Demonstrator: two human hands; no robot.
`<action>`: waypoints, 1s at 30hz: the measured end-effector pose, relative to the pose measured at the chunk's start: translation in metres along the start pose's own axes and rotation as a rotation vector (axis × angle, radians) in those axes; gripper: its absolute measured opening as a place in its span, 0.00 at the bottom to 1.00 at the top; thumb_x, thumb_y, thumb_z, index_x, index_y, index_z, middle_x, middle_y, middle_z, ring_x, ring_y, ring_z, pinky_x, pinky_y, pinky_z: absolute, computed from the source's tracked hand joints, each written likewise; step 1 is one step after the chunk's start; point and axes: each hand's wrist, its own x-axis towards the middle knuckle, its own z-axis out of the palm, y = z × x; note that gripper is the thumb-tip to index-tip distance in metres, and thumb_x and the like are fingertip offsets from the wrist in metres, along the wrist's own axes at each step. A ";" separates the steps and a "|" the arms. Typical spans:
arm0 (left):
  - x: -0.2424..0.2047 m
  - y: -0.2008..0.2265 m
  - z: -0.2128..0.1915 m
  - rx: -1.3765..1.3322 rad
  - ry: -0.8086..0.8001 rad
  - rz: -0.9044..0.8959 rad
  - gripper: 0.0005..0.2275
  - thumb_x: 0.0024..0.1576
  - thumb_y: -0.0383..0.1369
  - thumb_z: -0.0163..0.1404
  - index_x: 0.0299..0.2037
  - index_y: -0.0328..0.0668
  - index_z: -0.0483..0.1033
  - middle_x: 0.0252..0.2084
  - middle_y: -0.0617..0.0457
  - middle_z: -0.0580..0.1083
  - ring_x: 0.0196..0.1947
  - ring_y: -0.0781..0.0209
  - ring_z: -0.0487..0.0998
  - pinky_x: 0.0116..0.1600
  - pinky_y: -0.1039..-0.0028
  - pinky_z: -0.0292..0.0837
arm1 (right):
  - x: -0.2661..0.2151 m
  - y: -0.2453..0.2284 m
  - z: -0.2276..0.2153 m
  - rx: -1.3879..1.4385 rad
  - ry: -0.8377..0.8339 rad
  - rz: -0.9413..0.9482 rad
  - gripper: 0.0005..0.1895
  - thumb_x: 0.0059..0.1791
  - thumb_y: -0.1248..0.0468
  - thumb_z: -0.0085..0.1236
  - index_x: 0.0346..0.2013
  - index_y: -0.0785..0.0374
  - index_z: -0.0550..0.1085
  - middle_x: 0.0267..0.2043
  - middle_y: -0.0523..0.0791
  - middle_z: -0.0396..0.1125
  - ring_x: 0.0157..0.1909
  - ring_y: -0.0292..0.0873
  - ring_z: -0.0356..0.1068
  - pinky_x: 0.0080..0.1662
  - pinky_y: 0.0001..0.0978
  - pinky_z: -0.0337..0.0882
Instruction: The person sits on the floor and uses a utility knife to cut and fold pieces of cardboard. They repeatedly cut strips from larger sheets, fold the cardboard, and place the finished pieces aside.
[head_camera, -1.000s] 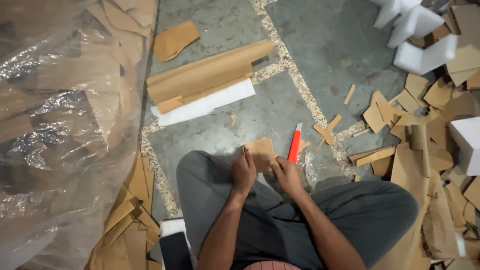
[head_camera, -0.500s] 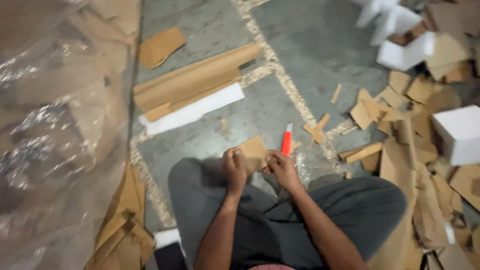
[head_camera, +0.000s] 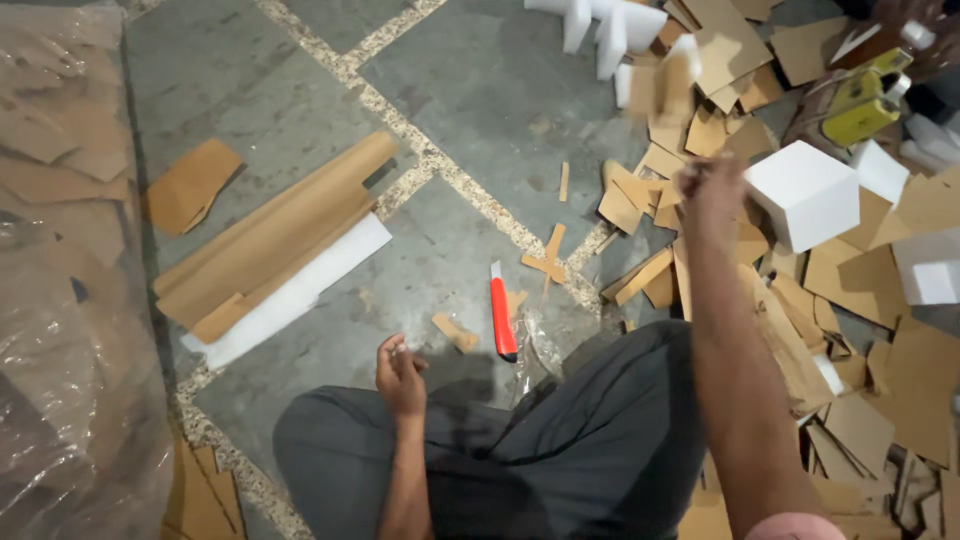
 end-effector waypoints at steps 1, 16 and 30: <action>-0.001 -0.001 -0.001 -0.001 -0.007 0.009 0.11 0.67 0.34 0.45 0.53 0.37 0.73 0.24 0.56 0.73 0.23 0.71 0.72 0.32 0.78 0.68 | 0.005 -0.006 -0.005 -0.074 -0.001 -0.009 0.11 0.62 0.59 0.45 0.43 0.65 0.67 0.35 0.48 0.69 0.29 0.40 0.68 0.32 0.32 0.71; 0.026 0.042 -0.017 0.287 -0.036 0.083 0.15 0.62 0.34 0.50 0.57 0.38 0.73 0.31 0.50 0.78 0.29 0.63 0.77 0.37 0.71 0.73 | -0.271 0.051 0.099 -1.449 -1.334 -0.009 0.21 0.51 0.53 0.56 0.56 0.57 0.75 0.46 0.50 0.76 0.48 0.54 0.76 0.49 0.45 0.74; 0.204 0.115 -0.074 1.363 -0.047 0.250 0.37 0.54 0.43 0.58 0.72 0.45 0.55 0.75 0.46 0.54 0.75 0.46 0.50 0.70 0.32 0.42 | -0.346 0.132 0.095 -1.354 -1.638 -0.333 0.23 0.46 0.55 0.60 0.53 0.61 0.73 0.52 0.52 0.70 0.55 0.57 0.69 0.51 0.49 0.71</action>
